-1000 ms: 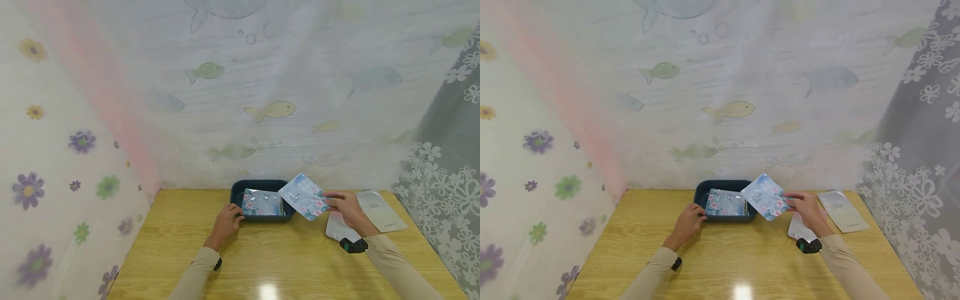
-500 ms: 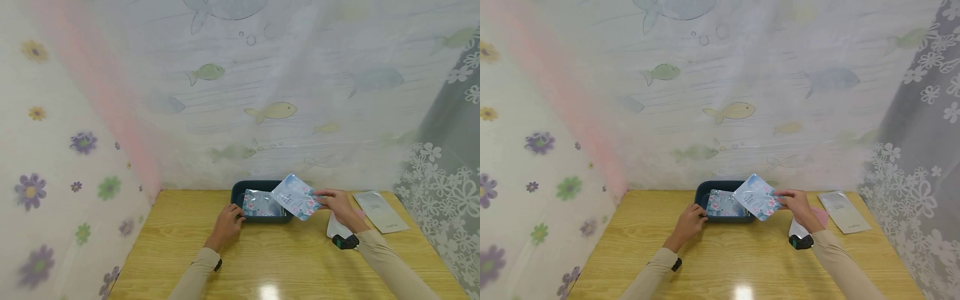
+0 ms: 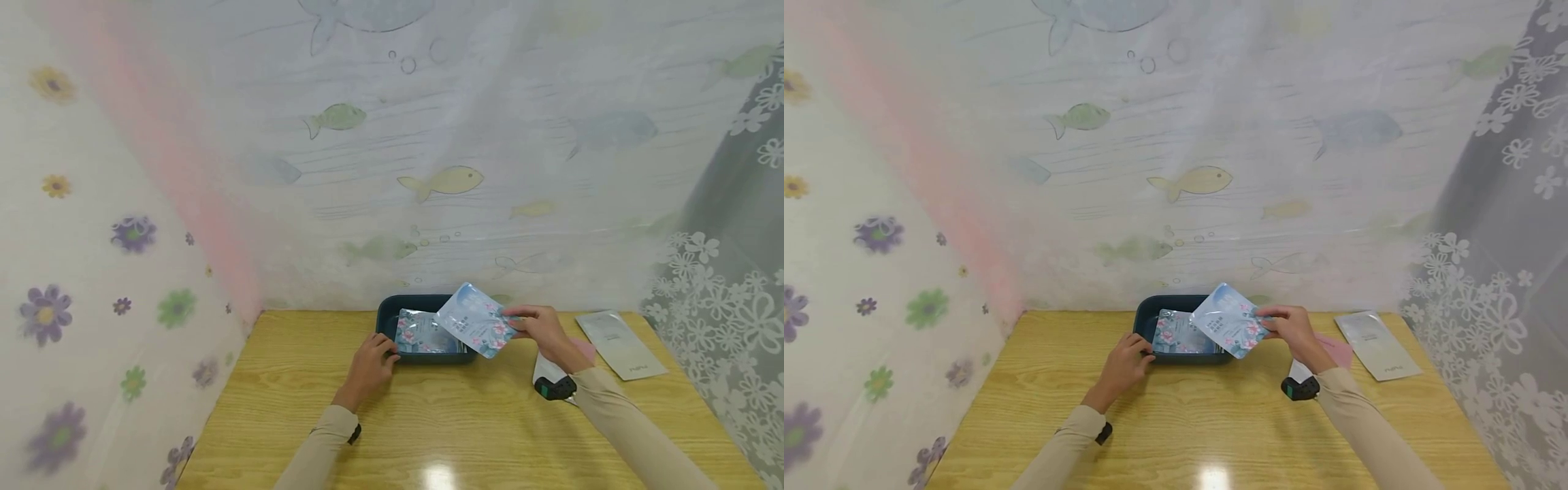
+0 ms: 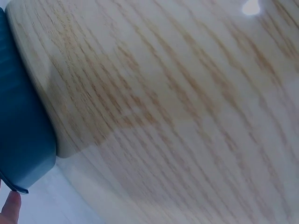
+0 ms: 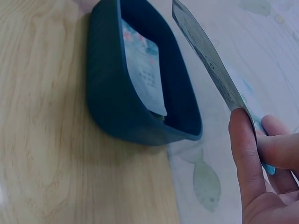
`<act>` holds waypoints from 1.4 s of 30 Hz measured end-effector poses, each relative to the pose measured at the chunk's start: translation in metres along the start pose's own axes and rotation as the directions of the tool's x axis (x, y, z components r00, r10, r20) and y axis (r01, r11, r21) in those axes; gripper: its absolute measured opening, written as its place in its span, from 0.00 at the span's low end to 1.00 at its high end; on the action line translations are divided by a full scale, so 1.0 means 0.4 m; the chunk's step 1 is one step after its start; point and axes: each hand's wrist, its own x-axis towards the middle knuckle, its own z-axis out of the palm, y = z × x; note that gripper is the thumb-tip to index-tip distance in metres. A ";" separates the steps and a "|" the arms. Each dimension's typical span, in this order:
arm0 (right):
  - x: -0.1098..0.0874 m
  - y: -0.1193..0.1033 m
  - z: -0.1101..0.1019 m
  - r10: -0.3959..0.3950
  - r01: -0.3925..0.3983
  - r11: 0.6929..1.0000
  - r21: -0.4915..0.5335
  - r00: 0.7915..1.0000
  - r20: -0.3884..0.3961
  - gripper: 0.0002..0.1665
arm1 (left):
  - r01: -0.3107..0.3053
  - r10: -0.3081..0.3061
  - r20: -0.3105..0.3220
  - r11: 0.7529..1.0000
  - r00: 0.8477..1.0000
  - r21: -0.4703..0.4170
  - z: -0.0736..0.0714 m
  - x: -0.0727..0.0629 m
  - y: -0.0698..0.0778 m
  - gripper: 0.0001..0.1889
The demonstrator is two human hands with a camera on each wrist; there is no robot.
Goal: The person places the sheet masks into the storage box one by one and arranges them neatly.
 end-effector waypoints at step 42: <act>0.131 0.017 0.102 0.066 -0.060 0.996 -0.059 0.993 0.101 0.16 | 0.003 -0.004 -0.055 1.000 0.998 -0.009 0.017 -0.009 -0.009 0.07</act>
